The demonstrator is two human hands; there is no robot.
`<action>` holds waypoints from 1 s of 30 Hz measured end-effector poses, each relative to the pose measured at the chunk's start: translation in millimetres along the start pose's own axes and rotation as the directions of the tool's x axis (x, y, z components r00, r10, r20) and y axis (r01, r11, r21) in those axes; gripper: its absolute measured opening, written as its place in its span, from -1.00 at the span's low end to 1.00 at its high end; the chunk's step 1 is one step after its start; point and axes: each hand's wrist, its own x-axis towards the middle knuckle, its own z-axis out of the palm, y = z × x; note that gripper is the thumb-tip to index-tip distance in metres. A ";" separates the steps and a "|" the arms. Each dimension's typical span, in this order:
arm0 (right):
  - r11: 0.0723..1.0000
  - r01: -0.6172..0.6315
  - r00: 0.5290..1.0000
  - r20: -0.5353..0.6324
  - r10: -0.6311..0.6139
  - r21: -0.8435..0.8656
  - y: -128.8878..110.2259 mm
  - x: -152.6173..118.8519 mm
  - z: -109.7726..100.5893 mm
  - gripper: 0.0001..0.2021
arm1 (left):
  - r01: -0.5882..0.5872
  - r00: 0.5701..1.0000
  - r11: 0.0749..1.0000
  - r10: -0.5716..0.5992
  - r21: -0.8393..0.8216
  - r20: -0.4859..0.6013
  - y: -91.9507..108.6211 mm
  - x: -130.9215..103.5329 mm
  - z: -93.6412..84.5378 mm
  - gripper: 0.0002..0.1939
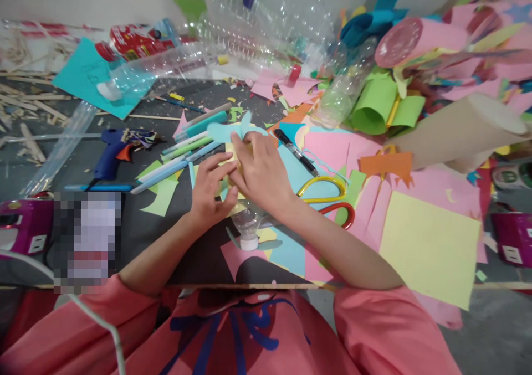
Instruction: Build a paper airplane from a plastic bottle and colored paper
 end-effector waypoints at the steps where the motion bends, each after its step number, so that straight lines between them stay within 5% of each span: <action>1: 1.000 0.021 1.000 -0.020 -0.021 0.010 -0.4 -0.8 0.1 -0.59 | 0.003 1.000 1.000 -0.003 0.004 -0.003 -0.3 0.4 -1.5 -0.61; 9: 0.979 0.068 0.984 -0.174 -0.034 0.193 0.7 -5.0 3.7 -0.76 | 0.110 0.990 0.983 -0.121 0.147 0.072 -15.6 -3.4 -0.2 -0.48; 14: 0.956 -0.052 0.959 -0.251 0.128 0.288 2.9 -9.4 13.9 -0.87 | 0.174 0.963 0.970 -0.203 0.167 0.177 -18.9 -7.1 1.8 -0.43; 19: 0.886 -0.190 0.929 -0.214 0.301 0.422 4.9 -13.7 27.8 -0.54 | 0.188 0.957 0.974 -0.211 0.128 0.200 -19.9 -8.5 2.0 -0.42; 30: 0.829 -0.243 0.957 -0.015 0.289 0.504 16.2 -14.0 39.0 -0.28 | 0.158 0.964 0.977 -0.184 0.143 0.194 -23.3 -9.8 3.5 -0.44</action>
